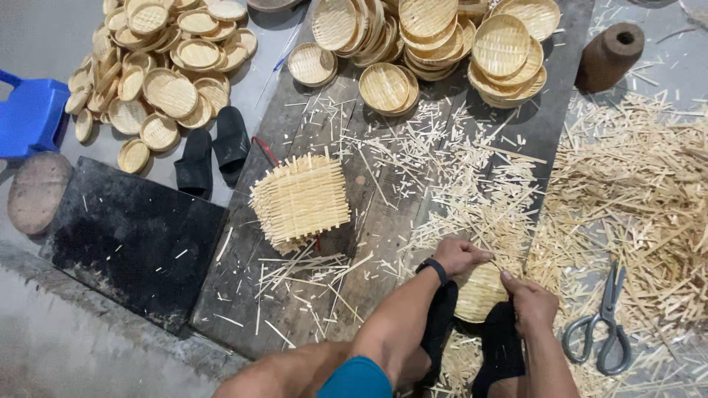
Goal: The person weaves thin bamboo strips into small round basins, using a wooden block as a form. They trim excess strips with shears and stack the finished basins on the floor.
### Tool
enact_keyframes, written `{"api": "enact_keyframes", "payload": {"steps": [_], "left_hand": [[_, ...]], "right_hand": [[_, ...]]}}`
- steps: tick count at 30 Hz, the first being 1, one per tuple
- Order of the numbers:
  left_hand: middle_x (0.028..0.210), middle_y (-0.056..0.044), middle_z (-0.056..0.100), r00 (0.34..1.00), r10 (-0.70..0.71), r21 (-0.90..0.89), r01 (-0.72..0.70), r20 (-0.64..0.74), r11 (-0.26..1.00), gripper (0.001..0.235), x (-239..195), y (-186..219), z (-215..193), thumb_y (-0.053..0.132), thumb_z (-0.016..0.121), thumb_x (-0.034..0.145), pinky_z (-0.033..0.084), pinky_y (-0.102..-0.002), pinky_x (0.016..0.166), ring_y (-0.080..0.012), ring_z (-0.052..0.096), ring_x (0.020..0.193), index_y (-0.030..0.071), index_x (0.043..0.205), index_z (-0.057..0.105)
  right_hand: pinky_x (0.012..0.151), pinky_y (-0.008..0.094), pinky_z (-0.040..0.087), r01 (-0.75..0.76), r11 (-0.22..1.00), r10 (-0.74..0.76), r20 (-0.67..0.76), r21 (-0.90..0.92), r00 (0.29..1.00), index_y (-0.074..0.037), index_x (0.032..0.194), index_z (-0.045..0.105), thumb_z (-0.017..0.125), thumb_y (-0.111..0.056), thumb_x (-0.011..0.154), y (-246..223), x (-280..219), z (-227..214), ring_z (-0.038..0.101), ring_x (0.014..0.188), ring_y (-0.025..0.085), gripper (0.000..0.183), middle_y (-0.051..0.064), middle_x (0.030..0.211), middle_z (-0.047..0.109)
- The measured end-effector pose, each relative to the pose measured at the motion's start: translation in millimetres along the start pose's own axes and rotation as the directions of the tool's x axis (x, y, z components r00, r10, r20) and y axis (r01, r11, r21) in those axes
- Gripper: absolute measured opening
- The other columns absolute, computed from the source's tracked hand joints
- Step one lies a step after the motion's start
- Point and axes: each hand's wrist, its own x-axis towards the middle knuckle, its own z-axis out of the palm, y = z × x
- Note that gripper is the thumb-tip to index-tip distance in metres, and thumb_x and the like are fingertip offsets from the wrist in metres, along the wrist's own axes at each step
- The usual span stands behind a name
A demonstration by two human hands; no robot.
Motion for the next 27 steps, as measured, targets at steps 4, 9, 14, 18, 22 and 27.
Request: {"api": "enact_keyframes", "payload": {"steps": [4,9,14,18,22,27], "left_hand": [[0.085,-0.006,0.076,0.998,0.02,-0.441,0.008,0.059,0.898,0.028,8,0,-2,0.019,0.09,0.076,0.061,-0.028,0.076,-0.0121,0.074,0.079,0.005,0.09,0.071],[0.085,-0.004,0.073,0.947,0.064,-0.218,-0.138,-0.315,0.966,0.032,-33,1,-8,0.018,0.09,0.077,0.06,-0.029,0.072,-0.0113,0.071,0.079,0.004,0.096,0.069],[0.08,0.0,0.075,0.897,0.042,-0.08,-0.086,-0.439,0.993,0.027,-63,-11,-13,0.03,0.086,0.082,0.054,-0.027,0.067,-0.0086,0.068,0.071,0.007,0.096,0.082],[0.076,0.0,0.072,0.938,-0.097,-0.194,0.032,-0.331,0.98,0.026,-44,-34,-15,0.029,0.088,0.081,0.05,-0.027,0.06,-0.007,0.06,0.065,0.006,0.09,0.081],[0.077,-0.003,0.072,0.979,-0.049,-0.121,0.026,-0.197,0.992,0.04,-35,-35,-34,0.036,0.09,0.085,0.052,-0.028,0.062,-0.0082,0.061,0.067,-0.002,0.086,0.078],[0.087,-0.008,0.075,0.962,0.254,0.323,-0.21,-0.102,0.923,0.043,-67,34,-35,0.039,0.091,0.074,0.055,-0.033,0.07,-0.0169,0.07,0.078,0.008,0.1,0.077]], "right_hand": [[0.067,0.033,0.051,0.303,0.938,-0.308,-0.002,-0.167,0.951,0.005,0.093,0.079,0.087,-0.027,0.084,-10,8,-2,0.064,0.071,0.021,0.034,0.012,0.082,0.072],[0.075,0.042,0.053,0.587,0.654,-0.524,0.275,-0.477,0.806,-0.004,0.099,0.08,0.072,-0.042,0.102,-31,5,40,0.068,0.08,0.034,0.039,0.02,0.082,0.069],[0.077,0.042,0.056,0.386,0.789,-0.351,0.163,-0.479,0.922,-0.008,0.104,0.082,0.077,-0.043,0.088,-38,0,57,0.074,0.079,0.033,0.039,0.019,0.087,0.076],[0.08,0.039,0.057,0.486,0.746,-0.452,0.189,-0.455,0.872,-0.009,0.11,0.082,0.077,-0.044,0.089,-21,12,50,0.075,0.083,0.029,0.041,0.018,0.092,0.078],[0.076,0.039,0.057,0.606,0.693,-0.546,0.265,-0.391,0.795,-0.009,0.126,0.073,0.074,-0.045,0.094,-40,45,-16,0.071,0.081,0.026,0.048,0.016,0.095,0.078],[0.084,0.042,0.059,0.565,0.28,-0.51,0.378,-0.776,0.772,-0.013,0.122,0.078,0.069,-0.044,0.095,-86,82,-230,0.077,0.087,0.027,0.042,0.011,0.106,0.08]]}}
